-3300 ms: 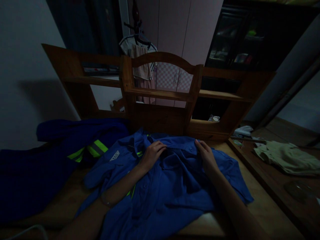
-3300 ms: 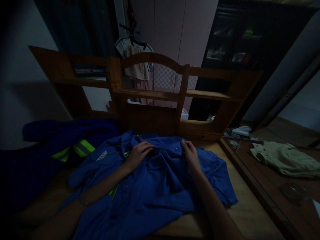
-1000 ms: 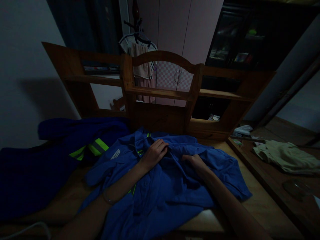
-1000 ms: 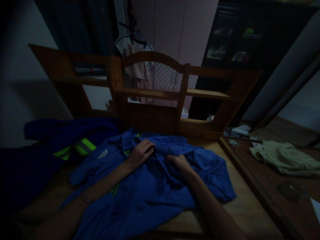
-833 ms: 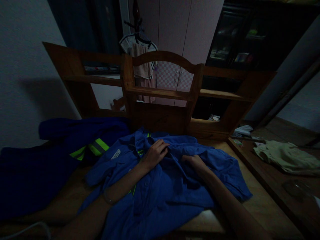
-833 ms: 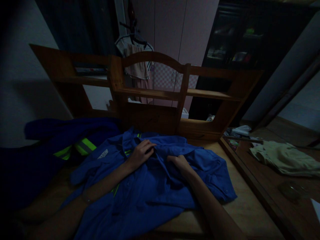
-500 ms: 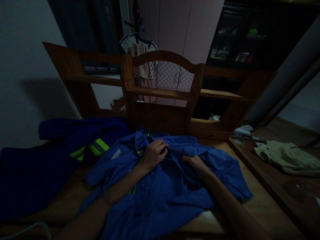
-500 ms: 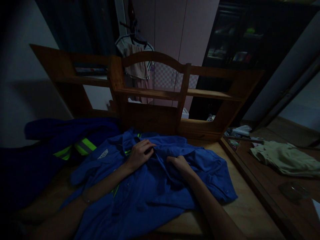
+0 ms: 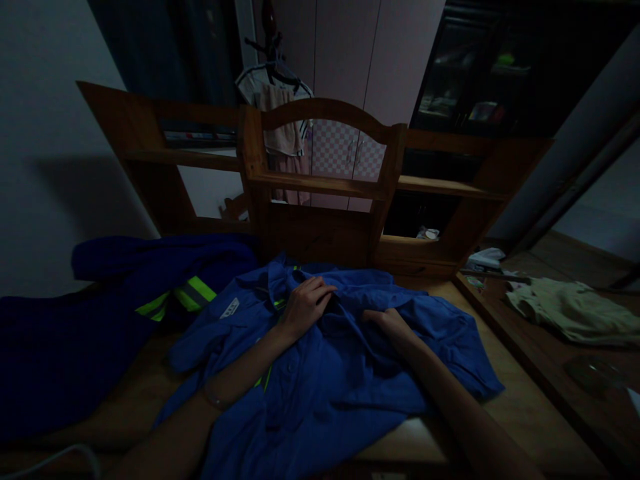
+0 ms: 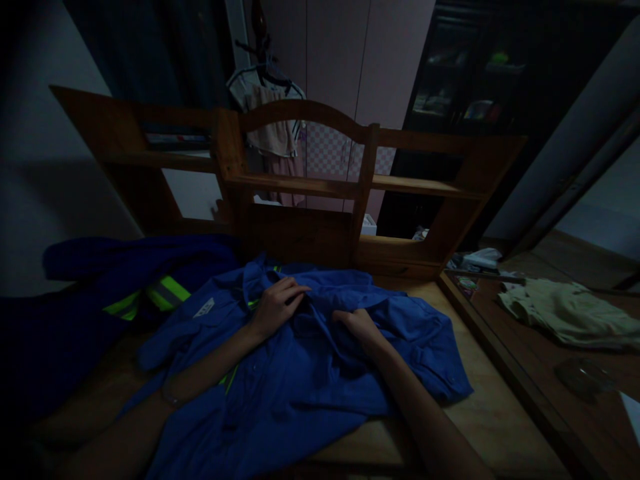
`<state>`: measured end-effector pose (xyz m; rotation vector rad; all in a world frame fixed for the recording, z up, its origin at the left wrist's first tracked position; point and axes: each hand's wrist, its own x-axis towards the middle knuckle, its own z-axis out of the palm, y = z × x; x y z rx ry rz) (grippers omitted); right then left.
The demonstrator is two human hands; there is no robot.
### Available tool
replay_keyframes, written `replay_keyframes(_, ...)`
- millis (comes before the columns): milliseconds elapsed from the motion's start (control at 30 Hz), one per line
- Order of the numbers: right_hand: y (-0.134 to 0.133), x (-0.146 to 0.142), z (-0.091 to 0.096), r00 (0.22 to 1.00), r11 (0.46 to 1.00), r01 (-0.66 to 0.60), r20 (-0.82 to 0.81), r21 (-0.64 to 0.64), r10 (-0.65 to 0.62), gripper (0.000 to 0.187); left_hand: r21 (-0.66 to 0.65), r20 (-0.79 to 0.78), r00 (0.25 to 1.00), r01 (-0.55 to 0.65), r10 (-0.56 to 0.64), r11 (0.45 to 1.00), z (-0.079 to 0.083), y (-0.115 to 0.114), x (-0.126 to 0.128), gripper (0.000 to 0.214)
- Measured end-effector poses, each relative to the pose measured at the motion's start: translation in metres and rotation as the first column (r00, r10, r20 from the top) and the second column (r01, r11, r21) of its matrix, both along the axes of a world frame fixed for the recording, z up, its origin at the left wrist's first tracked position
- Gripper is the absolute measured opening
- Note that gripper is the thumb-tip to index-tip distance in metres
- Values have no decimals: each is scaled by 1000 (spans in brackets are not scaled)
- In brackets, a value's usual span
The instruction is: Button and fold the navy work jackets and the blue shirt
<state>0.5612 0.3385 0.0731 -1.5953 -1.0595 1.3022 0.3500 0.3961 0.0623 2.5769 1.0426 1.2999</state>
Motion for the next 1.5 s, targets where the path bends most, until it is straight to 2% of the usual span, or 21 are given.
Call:
replay_keyframes(333,2,2,-9,1000,1000,-7,-1,-2,7,16,-27,11,1000,16,-16,1000,-2,0,1,23)
replay_keyframes(1033,1,1,-2,999,999,-34,37,1,34,16,-46,47,998,43,-41,998,-1,-1,2,23)
replay_keyframes(1500,3,0,-11,999,999,37,-11,2,-37,17,-62,31,998,62,-60,996,0,1,1,22)
